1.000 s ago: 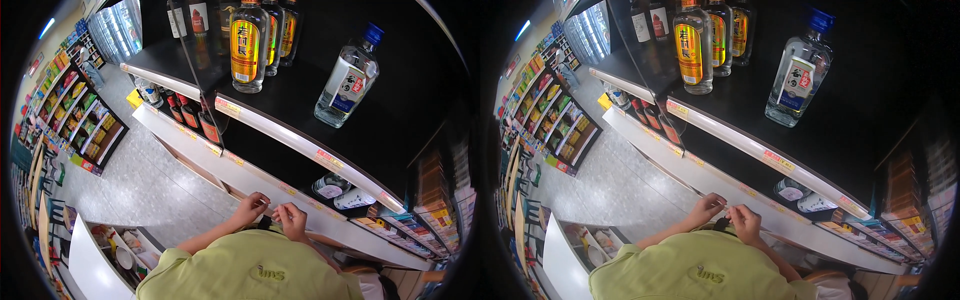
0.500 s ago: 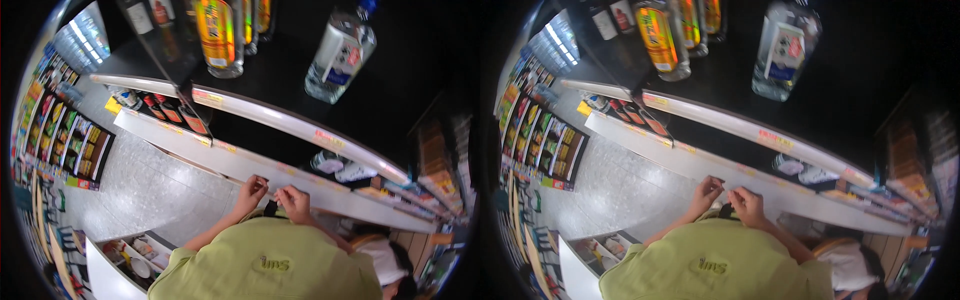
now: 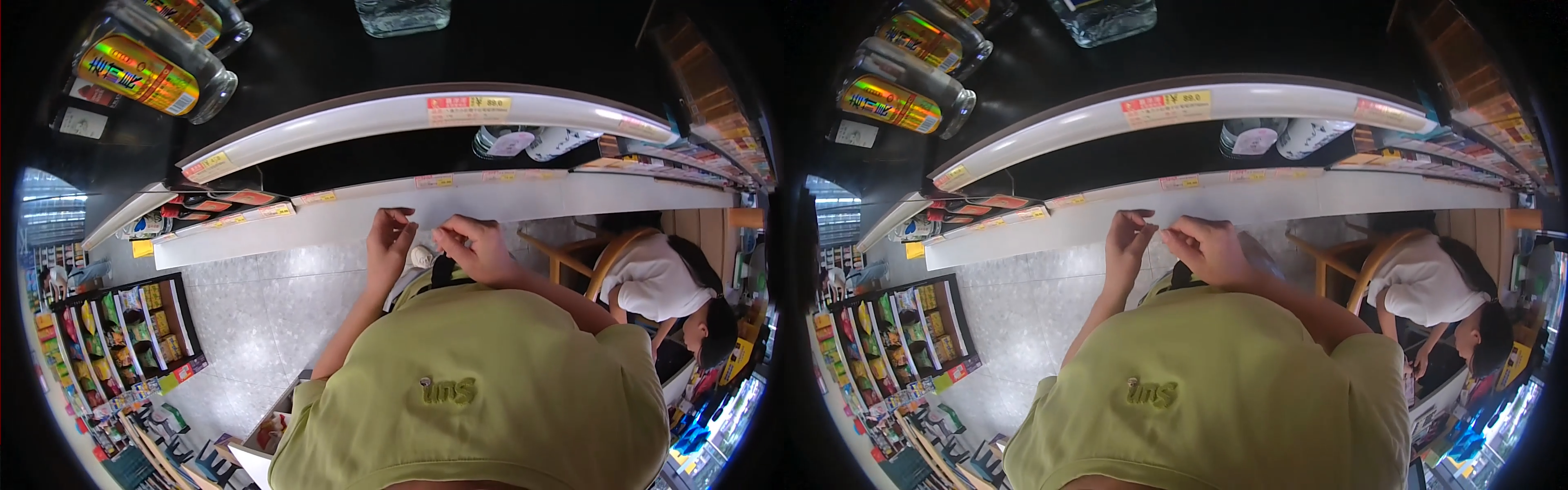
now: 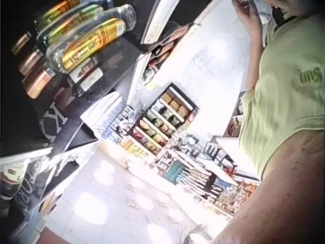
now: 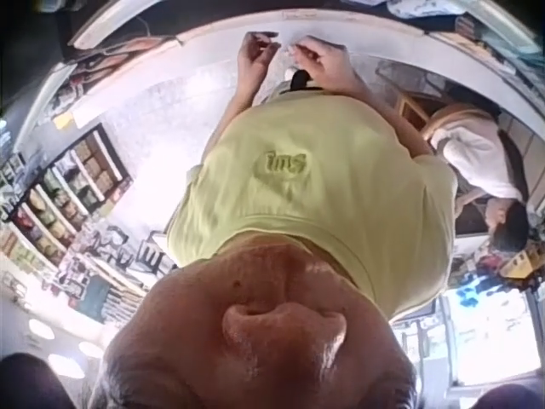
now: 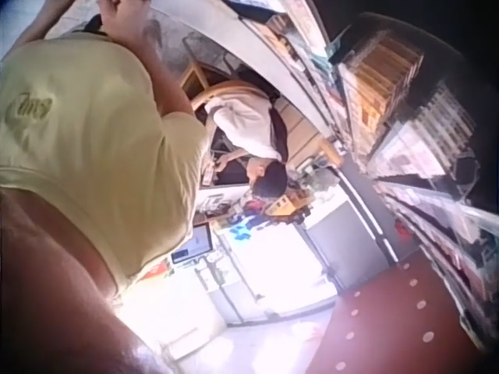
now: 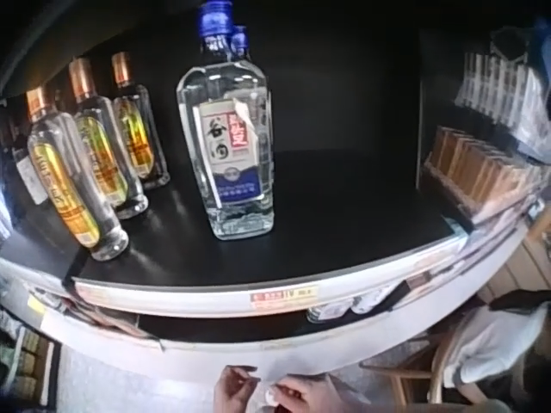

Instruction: Organize and restock bottles of alcohol on the store shelf.

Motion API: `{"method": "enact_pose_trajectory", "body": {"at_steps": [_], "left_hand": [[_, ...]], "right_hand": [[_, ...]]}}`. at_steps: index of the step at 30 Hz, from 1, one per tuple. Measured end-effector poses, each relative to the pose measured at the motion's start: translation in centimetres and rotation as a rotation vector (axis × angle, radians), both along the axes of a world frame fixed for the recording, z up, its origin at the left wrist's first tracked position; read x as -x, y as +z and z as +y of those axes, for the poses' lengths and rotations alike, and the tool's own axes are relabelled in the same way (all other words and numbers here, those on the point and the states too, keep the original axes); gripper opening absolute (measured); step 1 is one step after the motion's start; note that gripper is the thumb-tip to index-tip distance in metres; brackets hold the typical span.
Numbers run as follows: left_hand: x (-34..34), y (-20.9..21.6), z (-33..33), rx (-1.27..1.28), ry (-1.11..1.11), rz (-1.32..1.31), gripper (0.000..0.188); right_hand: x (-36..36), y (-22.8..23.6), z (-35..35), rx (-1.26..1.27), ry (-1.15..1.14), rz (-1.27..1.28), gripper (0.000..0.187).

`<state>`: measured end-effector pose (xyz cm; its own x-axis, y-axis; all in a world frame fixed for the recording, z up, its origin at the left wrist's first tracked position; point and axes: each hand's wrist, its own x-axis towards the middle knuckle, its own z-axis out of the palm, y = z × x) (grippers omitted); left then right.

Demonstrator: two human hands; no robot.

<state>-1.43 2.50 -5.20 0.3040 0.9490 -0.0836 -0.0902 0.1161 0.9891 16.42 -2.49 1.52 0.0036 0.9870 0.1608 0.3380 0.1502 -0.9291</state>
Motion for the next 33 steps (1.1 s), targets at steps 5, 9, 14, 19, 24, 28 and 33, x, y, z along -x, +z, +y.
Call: {"method": "enact_pose_trajectory", "body": {"at_steps": [5, 9, 14, 19, 24, 28, 33], "left_hand": [[-3.0, 2.2, 1.2, -0.024, -0.024, 0.026, 0.021], [-6.9, 3.6, 3.2, -0.144, -0.071, 0.106, 0.044], [-13.3, 3.0, 7.3, -0.566, -0.114, 0.316, 0.095], [-17.8, 3.8, 9.7, -0.656, -0.16, 0.387, 0.102], [-19.4, 2.9, 10.8, -0.367, -0.24, 0.336, 0.084], [-19.6, 2.4, 9.9, -0.339, -0.164, 0.274, 0.081], [-19.2, 2.2, 7.5, -0.471, -0.098, 0.109, 0.074]], "right_hand": [[-0.6, 0.7, -0.2, -0.01, -0.024, -0.003, 0.01], [-2.2, 1.1, -1.1, -0.119, -0.03, 0.012, 0.012], [-5.4, 1.3, -3.5, -0.046, -0.121, 0.023, 0.007], [-8.0, 2.4, -5.3, -0.066, -0.183, -0.011, 0.009], [-9.8, 2.6, -6.1, -0.146, -0.248, 0.009, 0.012], [-11.7, 3.0, -4.5, -0.199, -0.339, -0.112, 0.021], [-12.7, 3.1, 0.3, -0.436, -0.436, -0.232, 0.064]]}}
